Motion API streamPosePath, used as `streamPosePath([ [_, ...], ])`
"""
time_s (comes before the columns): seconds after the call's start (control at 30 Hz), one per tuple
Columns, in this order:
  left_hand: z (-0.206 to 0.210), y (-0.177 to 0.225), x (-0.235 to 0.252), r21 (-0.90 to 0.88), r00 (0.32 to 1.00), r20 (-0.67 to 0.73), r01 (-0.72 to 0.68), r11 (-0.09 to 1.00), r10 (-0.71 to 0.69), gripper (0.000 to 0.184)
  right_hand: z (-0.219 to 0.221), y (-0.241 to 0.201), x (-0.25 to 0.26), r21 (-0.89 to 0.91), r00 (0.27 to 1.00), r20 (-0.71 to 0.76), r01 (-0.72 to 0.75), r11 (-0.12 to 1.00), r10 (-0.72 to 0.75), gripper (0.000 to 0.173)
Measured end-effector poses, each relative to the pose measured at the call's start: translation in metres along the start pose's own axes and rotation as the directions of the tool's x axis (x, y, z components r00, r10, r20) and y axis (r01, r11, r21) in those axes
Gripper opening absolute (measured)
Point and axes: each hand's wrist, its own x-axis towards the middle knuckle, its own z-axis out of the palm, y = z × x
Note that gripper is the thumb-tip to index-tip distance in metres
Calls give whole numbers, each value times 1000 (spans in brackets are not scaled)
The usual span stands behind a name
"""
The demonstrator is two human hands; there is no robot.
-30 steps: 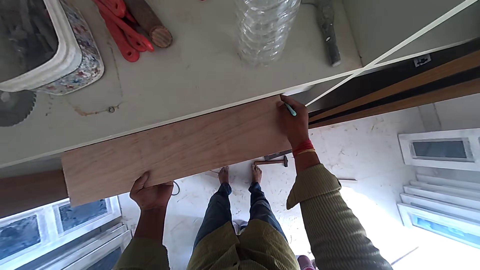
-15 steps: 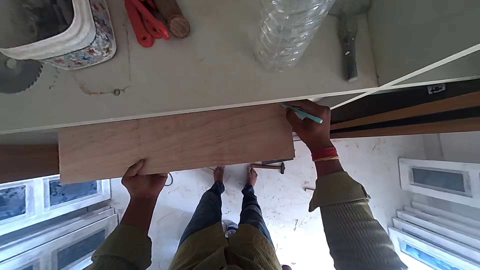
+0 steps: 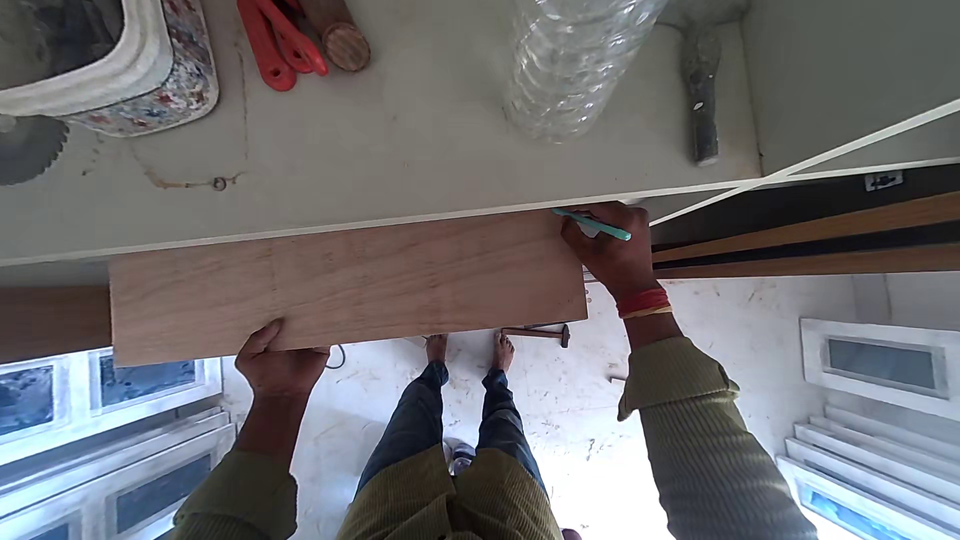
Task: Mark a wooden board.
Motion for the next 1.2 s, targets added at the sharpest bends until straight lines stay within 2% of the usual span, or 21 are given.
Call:
streamPosePath([
  [0.5,-1,1,1,5,1000,27,-6,1000,6,28,-3,2,3,77,1000,9,27,997,-28,14],
  [0.77,2,0,0,21,999,-35,-5,1000,6,29,-3,1,3,52,1000,30,-8,999,7,14],
  [1.07,-2,-2,2,-17,1000,12,-14,1000,15,30,-3,4,2,63,999,26,-29,998,27,14],
  [1.2,3,-2,0,-30,1000,-9,-18,999,17,28,-4,2,4,53,998,35,-46,998,44,14],
])
